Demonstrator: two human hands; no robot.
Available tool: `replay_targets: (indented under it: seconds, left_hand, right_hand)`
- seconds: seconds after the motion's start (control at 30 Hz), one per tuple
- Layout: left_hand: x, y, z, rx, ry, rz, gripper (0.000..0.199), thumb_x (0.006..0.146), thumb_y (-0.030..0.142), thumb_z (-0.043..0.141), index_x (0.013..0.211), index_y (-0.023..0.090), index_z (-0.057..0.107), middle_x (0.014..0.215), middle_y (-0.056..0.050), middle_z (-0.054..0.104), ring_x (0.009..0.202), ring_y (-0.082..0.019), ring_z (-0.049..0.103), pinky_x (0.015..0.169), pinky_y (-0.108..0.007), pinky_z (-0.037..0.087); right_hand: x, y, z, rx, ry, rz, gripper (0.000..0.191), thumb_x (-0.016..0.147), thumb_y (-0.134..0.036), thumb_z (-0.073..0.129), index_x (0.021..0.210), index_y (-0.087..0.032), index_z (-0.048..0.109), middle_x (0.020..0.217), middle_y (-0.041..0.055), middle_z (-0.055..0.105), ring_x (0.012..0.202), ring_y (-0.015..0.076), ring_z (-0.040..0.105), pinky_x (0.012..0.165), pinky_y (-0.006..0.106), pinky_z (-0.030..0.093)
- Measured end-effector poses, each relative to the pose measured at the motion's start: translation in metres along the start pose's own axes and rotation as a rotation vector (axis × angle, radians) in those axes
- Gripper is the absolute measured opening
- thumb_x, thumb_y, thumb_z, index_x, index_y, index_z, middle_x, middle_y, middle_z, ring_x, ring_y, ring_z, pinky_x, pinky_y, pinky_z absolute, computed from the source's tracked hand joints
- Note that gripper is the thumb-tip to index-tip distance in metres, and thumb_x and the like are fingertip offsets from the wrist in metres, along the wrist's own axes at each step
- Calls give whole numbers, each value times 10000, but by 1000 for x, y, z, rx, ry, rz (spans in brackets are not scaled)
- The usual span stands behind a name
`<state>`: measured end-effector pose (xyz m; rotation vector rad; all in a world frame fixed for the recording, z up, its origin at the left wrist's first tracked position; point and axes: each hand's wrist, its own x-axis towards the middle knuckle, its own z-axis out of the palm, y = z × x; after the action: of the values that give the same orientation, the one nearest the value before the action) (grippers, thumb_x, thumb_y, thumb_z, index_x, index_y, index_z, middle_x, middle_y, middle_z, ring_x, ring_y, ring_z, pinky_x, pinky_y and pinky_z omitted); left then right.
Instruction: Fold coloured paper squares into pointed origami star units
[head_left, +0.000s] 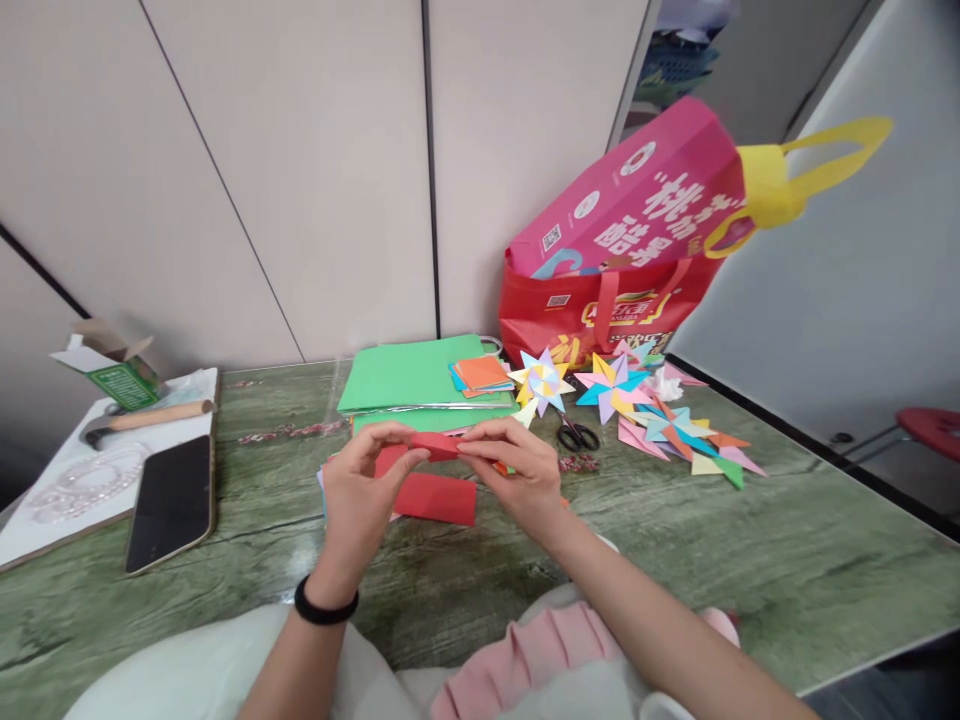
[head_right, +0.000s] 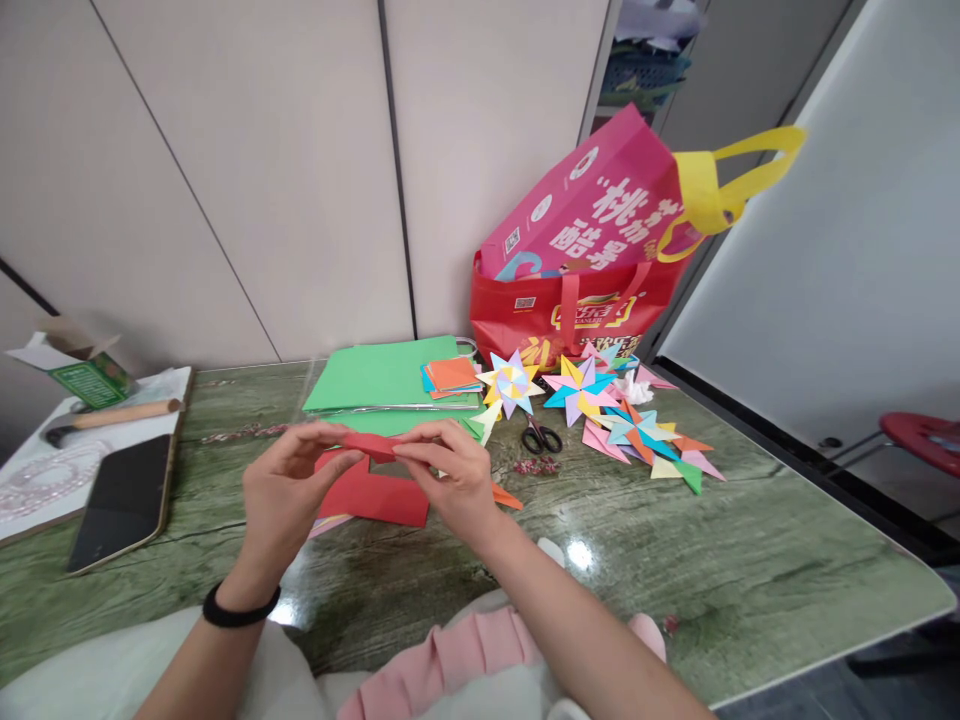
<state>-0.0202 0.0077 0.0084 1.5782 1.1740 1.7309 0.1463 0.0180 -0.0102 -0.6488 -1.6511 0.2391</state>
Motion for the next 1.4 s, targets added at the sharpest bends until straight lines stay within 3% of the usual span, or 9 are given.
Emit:
replay_targets:
  seconds: [0.2, 0.53, 0.67, 0.8, 0.9, 1.0, 1.17, 1.4]
  left_hand:
    - [-1, 3, 0, -32, 46, 4, 261, 601, 155, 732, 831, 187, 613, 735, 1, 661, 732, -146, 625, 692, -261, 510]
    - [1, 1, -2, -134, -11, -120, 83, 609, 173, 725, 661, 181, 660, 732, -13, 669, 736, -151, 609, 692, -255, 494]
    - [2, 1, -3, -236, -32, -258, 108, 596, 187, 740, 672, 175, 665, 699, 2, 649, 671, -113, 575, 622, -207, 466]
    - [3, 1, -4, -364, -51, -384, 133, 589, 204, 749, 685, 160, 667, 661, 14, 630, 617, -82, 545, 597, -182, 437]
    - [3, 2, -4, -417, -37, -453, 177, 557, 208, 769, 693, 150, 673, 669, 7, 642, 637, -84, 553, 630, -188, 430]
    - [4, 2, -5, -420, -53, -494, 191, 550, 226, 774, 688, 140, 672, 655, 1, 643, 620, -89, 547, 622, -201, 424]
    - [4, 3, -5, -420, -89, -530, 198, 578, 263, 758, 689, 134, 656, 635, -2, 618, 610, -104, 542, 613, -231, 421]
    - [5, 4, -7, -483, -164, -611, 197, 602, 267, 740, 691, 140, 619, 588, 22, 546, 592, -109, 533, 580, -243, 415]
  right_hand:
    - [-1, -1, -1, -25, 36, -43, 235, 759, -65, 587, 866, -243, 697, 840, 48, 644, 779, 154, 597, 666, 299, 500]
    - [-4, 0, -1, -43, 46, 12, 197, 762, -107, 596, 856, -254, 687, 888, 49, 614, 800, 156, 600, 692, 305, 508]
    - [-2, 0, 0, 40, 30, 120, 144, 758, -154, 615, 856, -241, 675, 961, 60, 606, 876, 172, 597, 758, 324, 498]
    - [-2, 4, 3, 194, -33, 353, 198, 723, -220, 661, 919, -225, 640, 1031, 65, 632, 991, 202, 578, 886, 372, 451]
    - [-3, 8, 6, 339, -62, 562, 246, 678, -277, 697, 903, -211, 625, 920, 41, 657, 898, 190, 608, 808, 341, 489]
    - [-4, 10, 7, 441, -67, 680, 251, 627, -302, 728, 832, -200, 625, 826, 17, 648, 804, 167, 608, 689, 286, 506]
    - [-4, 12, 5, 547, -90, 758, 233, 590, -288, 752, 772, -192, 641, 787, 5, 650, 726, 138, 593, 650, 251, 488]
    - [-4, 13, 4, 653, -103, 759, 232, 681, -323, 689, 875, -206, 644, 870, 19, 658, 784, 138, 595, 673, 245, 485]
